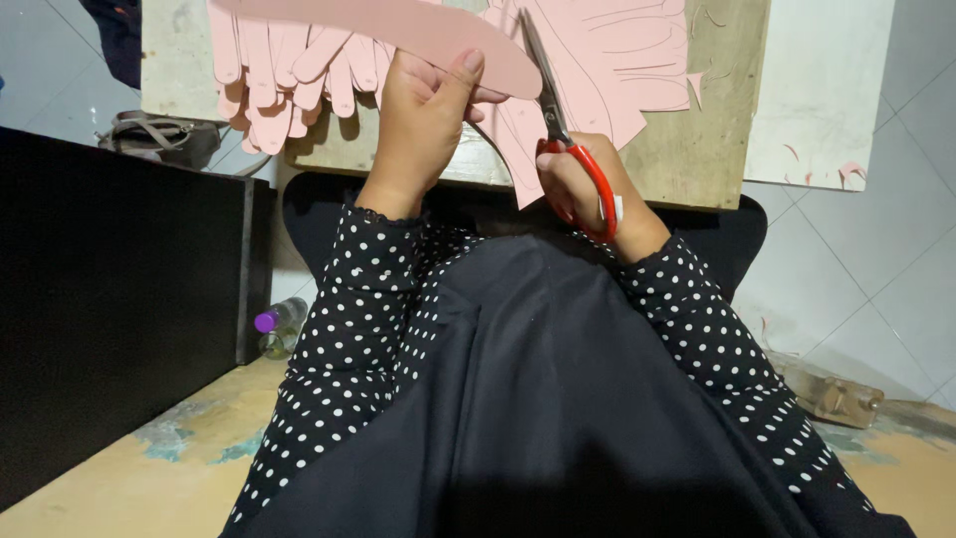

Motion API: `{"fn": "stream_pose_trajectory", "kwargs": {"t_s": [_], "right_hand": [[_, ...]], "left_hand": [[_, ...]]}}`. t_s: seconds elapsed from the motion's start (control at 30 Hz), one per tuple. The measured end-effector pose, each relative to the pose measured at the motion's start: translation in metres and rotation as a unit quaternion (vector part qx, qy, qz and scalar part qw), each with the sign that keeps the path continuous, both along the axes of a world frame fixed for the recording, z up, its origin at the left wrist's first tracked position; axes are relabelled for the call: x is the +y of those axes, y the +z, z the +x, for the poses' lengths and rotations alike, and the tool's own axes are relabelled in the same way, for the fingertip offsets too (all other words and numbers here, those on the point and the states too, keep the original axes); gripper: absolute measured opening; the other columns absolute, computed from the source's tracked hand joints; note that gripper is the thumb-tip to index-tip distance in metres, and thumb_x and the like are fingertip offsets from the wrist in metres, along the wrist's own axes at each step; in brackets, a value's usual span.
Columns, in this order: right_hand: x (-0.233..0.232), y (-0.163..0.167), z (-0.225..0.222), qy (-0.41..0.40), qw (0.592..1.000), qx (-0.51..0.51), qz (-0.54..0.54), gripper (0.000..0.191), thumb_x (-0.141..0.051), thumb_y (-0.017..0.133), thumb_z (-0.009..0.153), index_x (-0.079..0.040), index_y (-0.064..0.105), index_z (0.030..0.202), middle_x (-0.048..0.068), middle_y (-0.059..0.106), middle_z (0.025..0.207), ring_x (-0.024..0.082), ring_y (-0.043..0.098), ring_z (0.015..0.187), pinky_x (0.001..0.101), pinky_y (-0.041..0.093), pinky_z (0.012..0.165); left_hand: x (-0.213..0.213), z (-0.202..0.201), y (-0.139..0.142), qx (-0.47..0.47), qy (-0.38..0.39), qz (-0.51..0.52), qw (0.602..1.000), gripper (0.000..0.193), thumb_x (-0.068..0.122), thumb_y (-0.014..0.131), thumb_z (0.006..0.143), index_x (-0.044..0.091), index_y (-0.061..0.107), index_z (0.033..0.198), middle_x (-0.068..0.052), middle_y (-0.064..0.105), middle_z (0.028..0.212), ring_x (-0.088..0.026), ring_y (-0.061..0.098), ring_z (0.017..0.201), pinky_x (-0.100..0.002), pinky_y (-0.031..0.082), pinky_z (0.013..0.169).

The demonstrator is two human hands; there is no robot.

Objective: The person cuts pink insole-shaped pieces from sheets of pink material using red-handled scissors, following drawn outlines, and places each finished cut piece onto a growing pile of completed insoles on the work board.

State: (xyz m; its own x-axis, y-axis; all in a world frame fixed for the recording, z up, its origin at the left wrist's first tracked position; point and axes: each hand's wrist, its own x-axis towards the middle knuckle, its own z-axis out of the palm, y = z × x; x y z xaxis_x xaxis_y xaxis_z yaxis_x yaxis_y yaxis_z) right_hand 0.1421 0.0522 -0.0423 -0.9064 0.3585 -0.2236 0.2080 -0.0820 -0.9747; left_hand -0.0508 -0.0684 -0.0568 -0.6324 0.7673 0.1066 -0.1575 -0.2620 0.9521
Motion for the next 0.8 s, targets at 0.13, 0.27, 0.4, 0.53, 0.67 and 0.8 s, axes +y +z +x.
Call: {"fn": "stream_pose_trajectory", "kwargs": {"t_s": [0.13,0.27,0.4,0.53,0.67,0.8], "right_hand": [[0.009,-0.017,-0.002,-0.031,0.999,-0.018,0.003,0.028,-0.017,0.053,0.099,0.000,0.057,0.077,0.006,0.056,0.058,0.015,0.049,0.046,0.0282,0.040,0.044],[0.018,-0.035,-0.012,-0.128,0.991,-0.025,0.031,0.012,-0.014,0.060,0.096,-0.003,0.059,0.089,0.004,0.059,0.065,0.013,0.056,0.050,0.0286,0.048,0.047],[0.020,-0.040,-0.012,-0.134,0.985,-0.019,0.108,0.013,-0.013,0.063,0.099,-0.002,0.060,0.093,0.004,0.062,0.074,0.012,0.060,0.060,0.0278,0.051,0.055],[0.019,-0.041,-0.005,-0.147,0.986,-0.019,0.079,0.015,-0.015,0.059,0.099,-0.002,0.059,0.091,0.005,0.061,0.069,0.014,0.059,0.056,0.0284,0.049,0.053],[0.018,-0.040,-0.002,-0.154,0.988,0.020,-0.010,0.018,-0.016,0.055,0.098,-0.003,0.056,0.086,0.005,0.058,0.064,0.015,0.057,0.052,0.0299,0.053,0.054],[0.025,-0.044,-0.003,-0.184,0.983,0.013,0.023,0.020,-0.015,0.058,0.100,-0.001,0.058,0.086,0.007,0.060,0.068,0.015,0.059,0.058,0.0301,0.051,0.056]], "left_hand": [[0.004,-0.005,-0.013,0.051,0.023,-0.028,0.998,0.031,0.016,0.067,0.105,-0.003,0.049,0.120,-0.010,0.075,0.100,-0.014,0.075,0.083,-0.024,0.060,0.070],[0.002,0.001,-0.024,0.044,0.013,-0.067,0.997,0.033,0.010,0.071,0.101,-0.004,0.048,0.121,-0.009,0.073,0.097,-0.010,0.069,0.081,-0.024,0.057,0.068],[-0.002,-0.010,-0.023,0.007,0.122,-0.139,0.983,0.037,0.014,0.071,0.098,-0.004,0.048,0.121,-0.013,0.070,0.089,-0.012,0.060,0.067,-0.025,0.049,0.059],[-0.001,-0.045,-0.011,-0.159,0.161,-0.062,0.972,0.045,0.027,0.062,0.098,-0.002,0.044,0.126,-0.011,0.074,0.101,-0.014,0.073,0.077,-0.027,0.058,0.069],[0.003,-0.051,-0.006,-0.058,0.177,-0.166,0.968,0.047,0.031,0.067,0.099,-0.001,0.046,0.126,-0.008,0.069,0.089,-0.016,0.067,0.068,-0.030,0.054,0.058],[0.013,-0.009,-0.012,0.283,0.166,-0.335,0.883,0.030,0.031,0.073,0.096,0.007,0.061,0.110,-0.006,0.068,0.074,-0.019,0.070,0.067,-0.035,0.056,0.064]]}}
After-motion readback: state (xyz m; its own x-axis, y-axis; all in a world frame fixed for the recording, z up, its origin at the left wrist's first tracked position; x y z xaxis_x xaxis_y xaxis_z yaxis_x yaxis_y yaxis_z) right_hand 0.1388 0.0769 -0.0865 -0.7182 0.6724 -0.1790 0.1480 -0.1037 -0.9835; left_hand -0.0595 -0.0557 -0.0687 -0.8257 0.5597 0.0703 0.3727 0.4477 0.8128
